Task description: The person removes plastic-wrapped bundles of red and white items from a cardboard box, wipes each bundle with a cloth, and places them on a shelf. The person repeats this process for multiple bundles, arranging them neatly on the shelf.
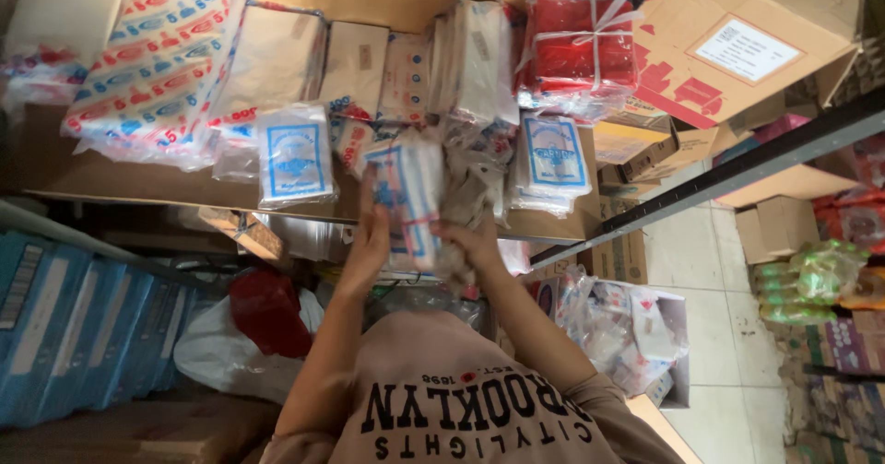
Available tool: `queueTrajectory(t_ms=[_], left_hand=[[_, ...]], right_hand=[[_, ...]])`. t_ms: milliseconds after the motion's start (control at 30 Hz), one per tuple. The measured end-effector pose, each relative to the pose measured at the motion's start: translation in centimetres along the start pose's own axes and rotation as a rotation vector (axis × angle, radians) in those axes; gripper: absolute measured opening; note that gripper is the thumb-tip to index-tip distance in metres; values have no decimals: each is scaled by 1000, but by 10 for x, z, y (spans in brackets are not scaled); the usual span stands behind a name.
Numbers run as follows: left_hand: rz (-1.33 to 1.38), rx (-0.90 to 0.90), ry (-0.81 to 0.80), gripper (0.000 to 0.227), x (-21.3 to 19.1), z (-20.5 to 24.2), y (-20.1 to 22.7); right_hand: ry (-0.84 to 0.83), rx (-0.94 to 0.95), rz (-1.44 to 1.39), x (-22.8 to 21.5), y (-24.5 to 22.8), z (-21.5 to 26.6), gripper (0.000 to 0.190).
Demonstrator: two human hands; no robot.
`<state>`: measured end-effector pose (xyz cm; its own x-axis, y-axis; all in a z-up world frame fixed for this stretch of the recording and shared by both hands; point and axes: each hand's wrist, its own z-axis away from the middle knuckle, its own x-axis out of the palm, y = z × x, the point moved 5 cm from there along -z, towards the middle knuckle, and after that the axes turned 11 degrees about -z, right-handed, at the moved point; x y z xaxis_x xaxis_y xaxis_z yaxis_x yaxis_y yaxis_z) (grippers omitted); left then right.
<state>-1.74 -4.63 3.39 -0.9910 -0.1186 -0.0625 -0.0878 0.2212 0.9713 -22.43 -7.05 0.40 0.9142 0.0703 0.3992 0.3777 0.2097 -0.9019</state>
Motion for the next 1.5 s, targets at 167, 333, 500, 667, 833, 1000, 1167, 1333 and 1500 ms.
queueTrajectory(t_ms=[167,333,500,667,833,1000,1167,1333,1500], left_hand=[[417,-176,-149,100,32,12,-41],[493,-349,-301,101,51,37,-95],[685,-620,-263,93,55,46,-124],[707,-517,-115,92,45,26,-96],[702,-318,-11,91,18,11,-43],[681,-256,-18,90,9,12,-18],[681,-275,-50,89,18,16,-24],[698,-317,66,88,4,28,-36],[705,-324,69,88,-2,41,-37]], right_hand=[[-139,-406,257,45,-21,18,49],[33,-545,330,58,-71,-16,69],[-261,-862,608,94,-95,18,86],[-378,-889,863,104,-77,64,76],[-508,-1042,1064,103,-48,107,72],[-492,-1146,1152,106,-40,120,64],[-386,-1006,1222,126,-65,87,58],[-221,-1040,1193,146,-96,41,61],[-91,-587,1409,133,-98,-30,58]])
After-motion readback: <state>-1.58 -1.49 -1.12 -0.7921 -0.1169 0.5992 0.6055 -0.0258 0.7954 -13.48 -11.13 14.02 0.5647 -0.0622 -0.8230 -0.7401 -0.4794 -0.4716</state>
